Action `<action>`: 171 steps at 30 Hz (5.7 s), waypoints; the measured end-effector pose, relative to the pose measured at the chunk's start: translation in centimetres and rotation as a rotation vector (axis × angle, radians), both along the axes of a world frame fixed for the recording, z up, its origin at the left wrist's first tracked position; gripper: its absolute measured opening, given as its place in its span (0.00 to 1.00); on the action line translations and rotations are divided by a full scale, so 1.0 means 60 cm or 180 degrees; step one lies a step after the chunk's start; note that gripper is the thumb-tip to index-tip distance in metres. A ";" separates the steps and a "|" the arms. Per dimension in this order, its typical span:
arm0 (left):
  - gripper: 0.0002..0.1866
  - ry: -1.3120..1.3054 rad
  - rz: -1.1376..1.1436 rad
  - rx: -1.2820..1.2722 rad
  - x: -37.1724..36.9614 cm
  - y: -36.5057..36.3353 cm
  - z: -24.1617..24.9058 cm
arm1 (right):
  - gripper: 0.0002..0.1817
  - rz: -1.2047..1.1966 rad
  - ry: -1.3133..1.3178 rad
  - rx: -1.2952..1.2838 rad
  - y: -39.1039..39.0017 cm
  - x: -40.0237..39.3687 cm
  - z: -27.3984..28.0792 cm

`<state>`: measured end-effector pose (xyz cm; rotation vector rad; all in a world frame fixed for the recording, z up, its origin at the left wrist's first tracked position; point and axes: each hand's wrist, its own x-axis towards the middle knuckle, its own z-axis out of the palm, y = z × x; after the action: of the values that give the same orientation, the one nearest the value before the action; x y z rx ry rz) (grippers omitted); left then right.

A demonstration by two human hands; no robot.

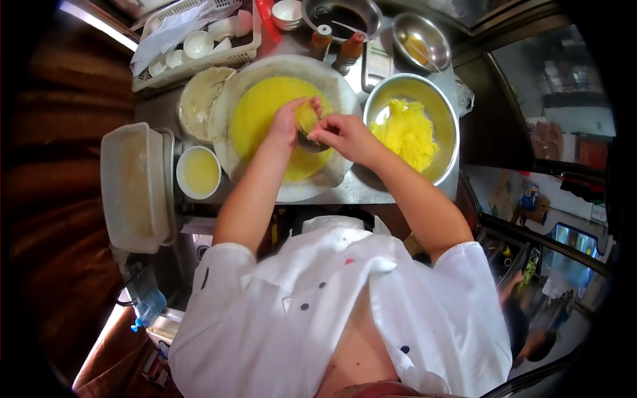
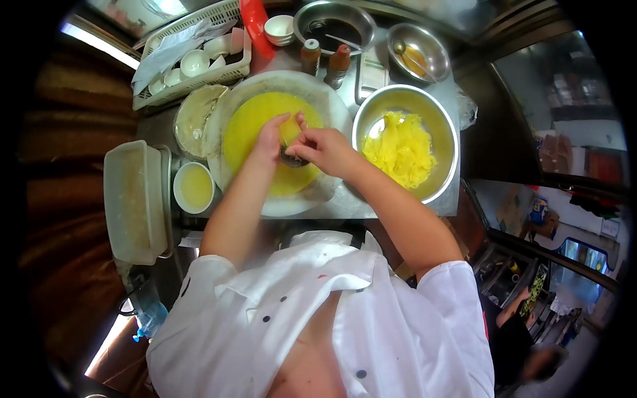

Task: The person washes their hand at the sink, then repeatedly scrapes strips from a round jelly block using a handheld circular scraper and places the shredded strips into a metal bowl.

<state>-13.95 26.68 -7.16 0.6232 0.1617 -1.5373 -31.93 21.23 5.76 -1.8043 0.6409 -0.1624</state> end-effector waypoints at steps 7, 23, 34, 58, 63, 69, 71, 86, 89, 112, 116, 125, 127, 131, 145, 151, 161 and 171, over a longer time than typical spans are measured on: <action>0.06 -0.0563 0.0008 -0.0355 -0.136 -0.096 0.205 | 0.11 -0.1208 0.0383 0.0618 0.021 -0.217 0.004; 0.17 -0.5081 -0.1512 -0.0287 -0.215 0.020 0.055 | 0.12 -0.1737 0.0325 0.1195 0.101 -0.341 -0.124; 0.18 -0.6032 -0.0158 0.0603 0.065 0.091 -0.034 | 0.15 -0.0875 -0.0298 0.0174 -0.024 0.117 -0.213; 0.18 -0.7906 0.0013 0.0994 0.117 0.038 -0.068 | 0.16 -0.0606 0.0151 0.0202 -0.064 0.199 -0.271; 0.16 -0.7836 -0.0252 0.1059 0.088 0.069 -0.066 | 0.17 -0.0501 0.0277 0.0234 -0.042 0.173 -0.272; 0.14 -0.7783 -0.0337 0.1064 0.057 0.104 -0.058 | 0.17 -0.0318 0.0417 0.0198 -0.018 0.144 -0.279; 0.17 -0.7776 -0.0492 0.1091 0.047 0.118 -0.055 | 0.18 -0.0262 0.0383 0.0314 -0.008 0.131 -0.285; 0.15 -0.7604 -0.0665 0.0898 -0.054 0.208 -0.014 | 0.16 0.0057 0.0605 0.0496 0.071 0.027 -0.246; 0.16 -0.7544 -0.0725 0.0751 -0.075 0.225 -0.009 | 0.16 0.0122 0.0634 0.0494 0.085 0.003 -0.242; 0.30 -0.7489 -0.0895 0.0347 0.063 -0.015 -0.108 | 0.15 -0.0270 0.0866 0.0411 0.116 -0.192 -0.132; 0.23 -0.7404 -0.0542 0.0174 0.030 0.014 -0.094 | 0.14 -0.0738 0.0793 0.0635 0.119 -0.246 -0.128; 0.10 -0.7224 0.0079 0.0500 0.002 0.049 -0.101 | 0.12 -0.0963 0.0526 0.1167 0.153 -0.356 -0.125; 0.10 -0.7278 0.0137 0.0779 0.002 0.048 -0.106 | 0.12 -0.0956 0.0545 0.1165 0.151 -0.386 -0.118; 0.09 -0.5652 -0.0792 0.1625 0.009 0.047 -0.070 | 0.12 -0.1116 0.0421 0.1161 0.146 -0.459 -0.118; 0.14 -0.6768 0.1074 -0.0808 -0.393 -0.119 0.269 | 0.05 -0.1976 -0.0526 0.0756 0.069 -0.691 -0.041; 0.18 -0.6757 -0.1440 -0.2090 -0.502 -0.028 0.037 | 0.05 -0.2023 -0.1778 -0.0498 -0.023 -0.678 0.190; 0.10 -0.7481 -0.0378 0.0306 -0.195 0.225 0.045 | 0.16 -0.2766 -0.0772 0.1591 -0.094 -0.500 -0.154; 0.28 -0.8134 -0.1942 -0.0652 -0.071 0.266 -0.025 | 0.10 -0.2787 -0.1038 0.2263 0.081 -0.314 -0.112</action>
<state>-18.23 42.64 -8.67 1.9934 -2.1435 -0.1986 -50.77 26.10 -0.96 -0.7106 1.0510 -0.7019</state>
